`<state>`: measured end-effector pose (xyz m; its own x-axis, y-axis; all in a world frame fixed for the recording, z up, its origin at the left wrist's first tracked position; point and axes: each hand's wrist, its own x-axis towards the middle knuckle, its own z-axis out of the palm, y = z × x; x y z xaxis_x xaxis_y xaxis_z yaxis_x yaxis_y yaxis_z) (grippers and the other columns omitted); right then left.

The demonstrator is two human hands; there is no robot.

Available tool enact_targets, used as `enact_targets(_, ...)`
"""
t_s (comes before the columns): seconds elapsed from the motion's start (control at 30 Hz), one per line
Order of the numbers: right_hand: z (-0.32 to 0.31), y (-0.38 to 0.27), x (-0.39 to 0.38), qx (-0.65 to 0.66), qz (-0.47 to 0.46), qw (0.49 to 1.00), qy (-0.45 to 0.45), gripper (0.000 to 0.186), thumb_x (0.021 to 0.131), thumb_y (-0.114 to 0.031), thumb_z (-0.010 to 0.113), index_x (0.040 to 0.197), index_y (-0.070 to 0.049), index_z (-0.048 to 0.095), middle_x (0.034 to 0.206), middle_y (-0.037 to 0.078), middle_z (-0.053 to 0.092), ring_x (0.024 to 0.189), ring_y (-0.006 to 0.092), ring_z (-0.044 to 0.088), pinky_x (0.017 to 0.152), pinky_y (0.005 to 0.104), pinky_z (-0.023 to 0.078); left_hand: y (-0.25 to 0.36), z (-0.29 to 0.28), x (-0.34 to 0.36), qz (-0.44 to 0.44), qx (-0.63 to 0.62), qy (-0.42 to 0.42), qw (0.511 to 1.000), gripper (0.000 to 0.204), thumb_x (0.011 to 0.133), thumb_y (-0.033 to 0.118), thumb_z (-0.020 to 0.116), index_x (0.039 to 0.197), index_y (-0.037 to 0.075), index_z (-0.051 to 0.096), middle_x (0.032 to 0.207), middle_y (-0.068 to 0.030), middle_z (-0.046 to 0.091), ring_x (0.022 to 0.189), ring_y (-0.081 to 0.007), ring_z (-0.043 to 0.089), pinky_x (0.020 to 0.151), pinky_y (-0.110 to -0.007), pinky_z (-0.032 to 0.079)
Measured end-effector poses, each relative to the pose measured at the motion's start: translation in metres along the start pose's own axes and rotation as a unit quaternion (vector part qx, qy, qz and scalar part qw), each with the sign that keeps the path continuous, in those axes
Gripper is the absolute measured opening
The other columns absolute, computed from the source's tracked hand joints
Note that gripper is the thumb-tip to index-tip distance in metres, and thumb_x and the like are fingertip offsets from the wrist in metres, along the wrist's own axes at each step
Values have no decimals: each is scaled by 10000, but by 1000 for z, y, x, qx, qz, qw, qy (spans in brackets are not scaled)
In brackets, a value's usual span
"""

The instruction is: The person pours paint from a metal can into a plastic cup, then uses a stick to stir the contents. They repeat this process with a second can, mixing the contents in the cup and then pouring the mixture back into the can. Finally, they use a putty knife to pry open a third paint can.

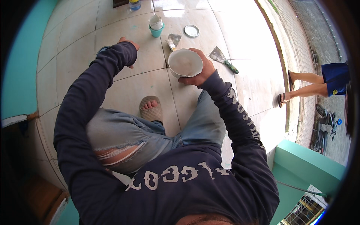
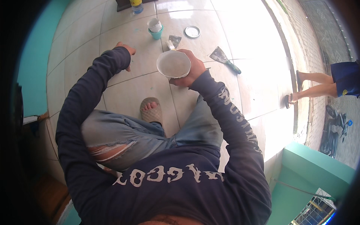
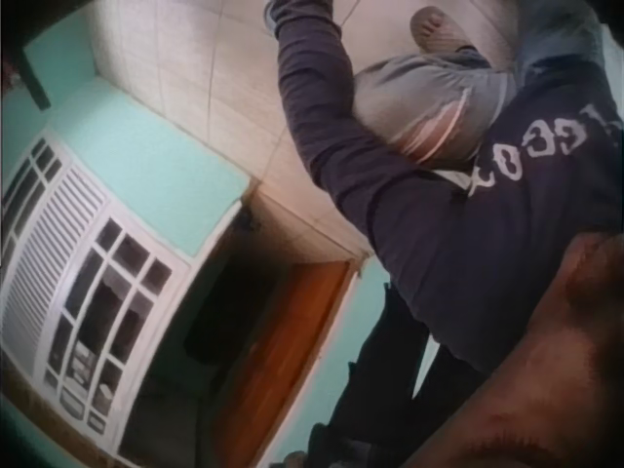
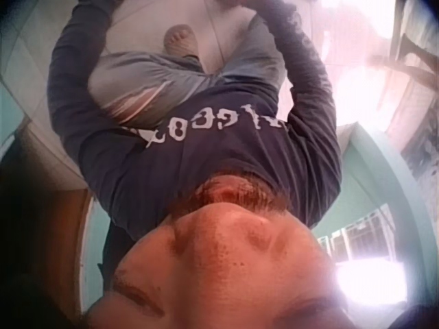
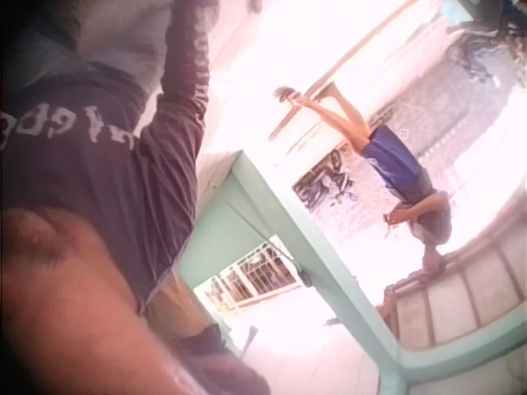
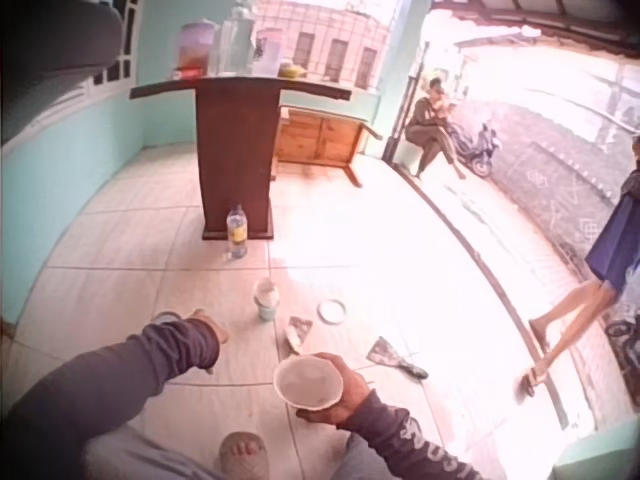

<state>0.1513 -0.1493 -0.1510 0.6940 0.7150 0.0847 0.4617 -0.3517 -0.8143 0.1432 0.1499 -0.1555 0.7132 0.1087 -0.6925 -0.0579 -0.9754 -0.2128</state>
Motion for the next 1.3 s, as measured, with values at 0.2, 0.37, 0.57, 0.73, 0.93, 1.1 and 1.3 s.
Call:
enact_targets(0.2, -1, 7, -10, -34, -33, 999, -1, 863, 544, -251, 875, 1286, -113, 456, 1180, 100, 599, 1049, 304, 629, 886, 390, 515, 3, -1, -2, 7, -9, 17, 1000, 774, 606, 321, 900, 1268, 115, 554, 1195, -130, 643, 1212, -297, 541, 1099, -418, 261)
enact_targets(0.37, 2, -7, -5, -20, -70, 997, 9, 847, 542, -211, 874, 1281, -128, 467, 1168, 96, 613, 1059, 318, 628, 890, 393, 519, 6, -3, 1, -2, -6, -6, 1000, 774, 602, 316, 901, 1265, 115, 556, 1185, -132, 645, 1213, -293, 534, 1098, -415, 264)
enact_targets(0.57, -6, -16, -7, -14, -90, 996, 11, 845, 550, -183, 875, 1285, -129, 463, 1191, 109, 603, 1077, 331, 619, 894, 390, 520, 4, 0, 1, 11, -4, 15, 1000, 790, 595, 328, 904, 1267, 109, 551, 1175, -127, 652, 1211, -286, 540, 1094, -415, 266)
enact_targets(0.73, -6, -16, -6, -21, -116, 993, 28, 847, 555, -182, 877, 1291, -127, 462, 1196, 116, 603, 1082, 331, 617, 900, 393, 520, 4, 0, 3, 4, -9, -4, 1000, 810, 594, 323, 906, 1283, 110, 538, 1185, -126, 651, 1215, -288, 539, 1115, -435, 241)
enact_targets(0.93, -18, -11, -8, -54, -109, 991, 49, 879, 551, -178, 888, 1314, -109, 456, 1223, 110, 591, 1084, 314, 621, 901, 385, 521, 4, -3, 4, -1, -10, -2, 1000, 821, 603, 309, 905, 1299, 103, 522, 1185, -114, 654, 1218, -287, 540, 1146, -461, 197)
enact_targets(1.1, -63, 24, -10, -152, -56, 984, 67, 927, 564, -168, 920, 1336, -93, 413, 1216, 101, 608, 1071, 269, 646, 886, 366, 546, 3, -2, 4, 6, -23, -7, 1000, 821, 607, 309, 903, 1300, 96, 517, 1156, -114, 664, 1213, -286, 544, 1156, -470, 179)
enact_targets(1.3, -100, 72, -9, -220, -36, 973, 54, 862, 560, -129, 878, 1315, -110, 461, 1182, 133, 616, 1069, 305, 631, 904, 383, 536, -4, 8, 7, 9, -21, 12, 1000, 827, 594, 323, 905, 1292, 96, 523, 1141, -119, 667, 1208, -296, 547, 1150, -472, 186)
